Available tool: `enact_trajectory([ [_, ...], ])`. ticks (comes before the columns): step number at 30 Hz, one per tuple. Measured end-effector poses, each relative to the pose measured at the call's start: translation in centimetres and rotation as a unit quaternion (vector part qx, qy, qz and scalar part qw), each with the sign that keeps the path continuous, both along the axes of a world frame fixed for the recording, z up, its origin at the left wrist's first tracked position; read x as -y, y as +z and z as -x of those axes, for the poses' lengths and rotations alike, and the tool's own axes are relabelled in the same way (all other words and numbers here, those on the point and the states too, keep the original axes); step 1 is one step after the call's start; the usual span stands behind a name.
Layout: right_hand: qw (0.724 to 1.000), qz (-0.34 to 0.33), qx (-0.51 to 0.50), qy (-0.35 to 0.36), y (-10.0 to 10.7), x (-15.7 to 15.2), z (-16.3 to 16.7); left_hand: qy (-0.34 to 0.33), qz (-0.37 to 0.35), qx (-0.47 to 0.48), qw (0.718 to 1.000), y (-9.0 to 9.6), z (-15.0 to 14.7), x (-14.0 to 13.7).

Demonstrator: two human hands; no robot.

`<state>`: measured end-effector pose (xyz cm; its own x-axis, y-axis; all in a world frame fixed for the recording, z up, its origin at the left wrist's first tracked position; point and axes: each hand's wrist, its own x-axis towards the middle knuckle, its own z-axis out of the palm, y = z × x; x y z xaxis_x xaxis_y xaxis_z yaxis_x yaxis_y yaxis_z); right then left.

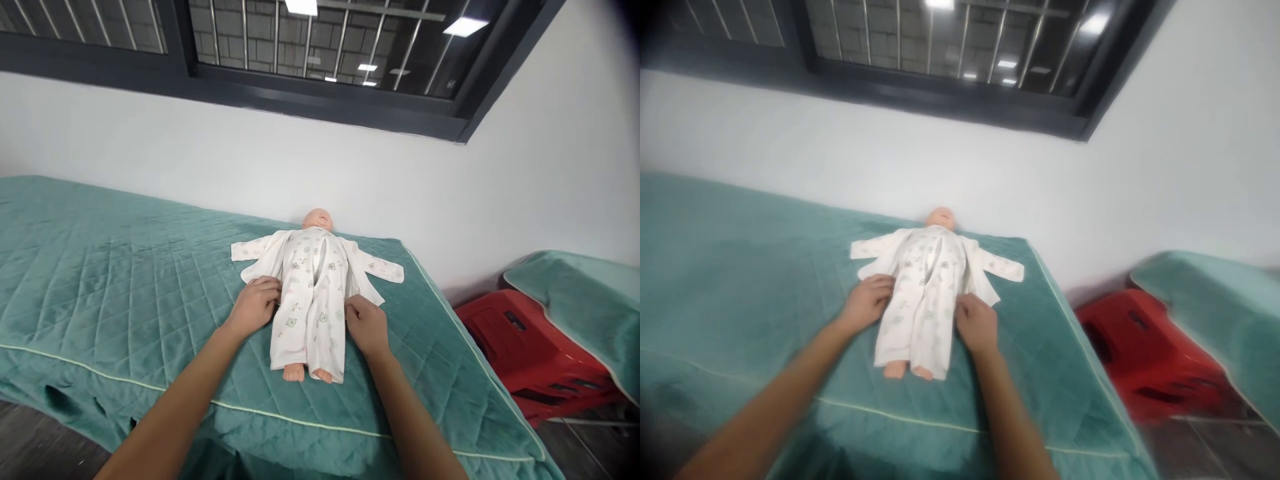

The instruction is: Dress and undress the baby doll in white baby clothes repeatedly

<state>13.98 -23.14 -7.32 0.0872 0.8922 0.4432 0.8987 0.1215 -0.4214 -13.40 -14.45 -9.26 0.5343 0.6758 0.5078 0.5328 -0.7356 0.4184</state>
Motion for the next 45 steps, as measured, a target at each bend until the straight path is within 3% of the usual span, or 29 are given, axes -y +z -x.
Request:
enact_trajectory([
  [3, 0.997, -0.053, -0.06, -0.018, -0.2, 0.2, -0.4, 0.014, 0.032, 0.076, 0.997, 0.0, 0.2, -0.5],
  [7, 0.965, -0.147, -0.175, -0.13, -0.3, -0.7, -3.0, 0.169, 0.068, 0.14, 0.973, -0.3, 0.5, -1.4],
  [9, 0.951, -0.117, -0.213, -0.193, -0.1, -1.8, -5.2, 0.252, 0.086, 0.106, 0.958, -0.4, 0.3, -1.9],
  [11, 0.95, -0.039, -0.212, -0.226, 0.2, -3.3, -7.4, 0.312, 0.099, 0.056, 0.943, -0.4, 0.0, -2.6],
  [14, 0.957, 0.034, -0.19, -0.216, 0.5, -5.2, -9.1, 0.372, 0.1, -0.003, 0.923, -0.1, -0.7, -3.5],
  [19, 0.967, 0.155, -0.069, -0.189, 1.0, -5.4, -8.2, 0.424, 0.096, -0.034, 0.9, 0.2, -1.1, -4.9],
  [21, 0.966, 0.155, -0.11, -0.176, 1.2, -4.7, -7.9, 0.428, 0.095, -0.039, 0.898, 0.1, -1.1, -5.2],
  [23, 0.949, 0.116, -0.26, -0.137, 1.5, -4.0, -7.8, 0.424, 0.091, -0.045, 0.9, 0.0, -1.1, -5.3],
  [26, 0.864, 0.061, -0.498, -0.036, 2.5, -4.0, -7.6, 0.426, 0.088, -0.047, 0.899, -0.1, -1.2, -5.3],
  [28, 0.827, 0.035, -0.561, 0.01, 4.2, -4.7, -6.7, 0.429, 0.089, -0.044, 0.898, 0.1, -1.3, -5.1],
  [30, 0.827, 0.041, -0.557, 0.064, 6.7, -5.5, -5.0, 0.428, 0.095, -0.037, 0.898, 0.3, -1.4, -5.0],
  [31, 0.834, 0.073, -0.535, 0.108, 8.2, -5.9, -4.0, 0.425, 0.101, -0.028, 0.899, 0.4, -1.3, -4.9],
  [33, 0.851, 0.207, -0.427, 0.223, 11.3, -6.2, -1.9, 0.417, 0.127, 0.007, 0.9, 0.5, -1.1, -4.6],
  [35, 0.833, 0.343, -0.317, 0.299, 13.8, -5.9, -0.5, 0.384, 0.176, 0.071, 0.904, 0.6, -0.9, -4.5],
  [37, 0.81, 0.406, -0.276, 0.32, 15.0, -5.5, -0.1, 0.317, 0.231, 0.166, 0.905, 1.2, -1.0, -4.4],
  [39, 0.821, 0.392, -0.284, 0.303, 14.8, -5.6, -0.6, 0.237, 0.266, 0.281, 0.891, 2.5, -1.7, -4.5],
  [42, 0.886, 0.281, -0.302, 0.21, 12.7, -7.6, -2.0, 0.144, 0.285, 0.407, 0.856, 5.8, -4.1, -4.2],
  [43, 0.907, 0.24, -0.303, 0.165, 11.9, -8.6, -2.4, 0.111, 0.293, 0.406, 0.859, 7.0, -5.0, -3.9],
  [45, 0.937, 0.166, -0.3, 0.068, 10.4, -11.2, -2.7, 0.036, 0.303, 0.332, 0.892, 9.0, -6.7, -3.2],
])
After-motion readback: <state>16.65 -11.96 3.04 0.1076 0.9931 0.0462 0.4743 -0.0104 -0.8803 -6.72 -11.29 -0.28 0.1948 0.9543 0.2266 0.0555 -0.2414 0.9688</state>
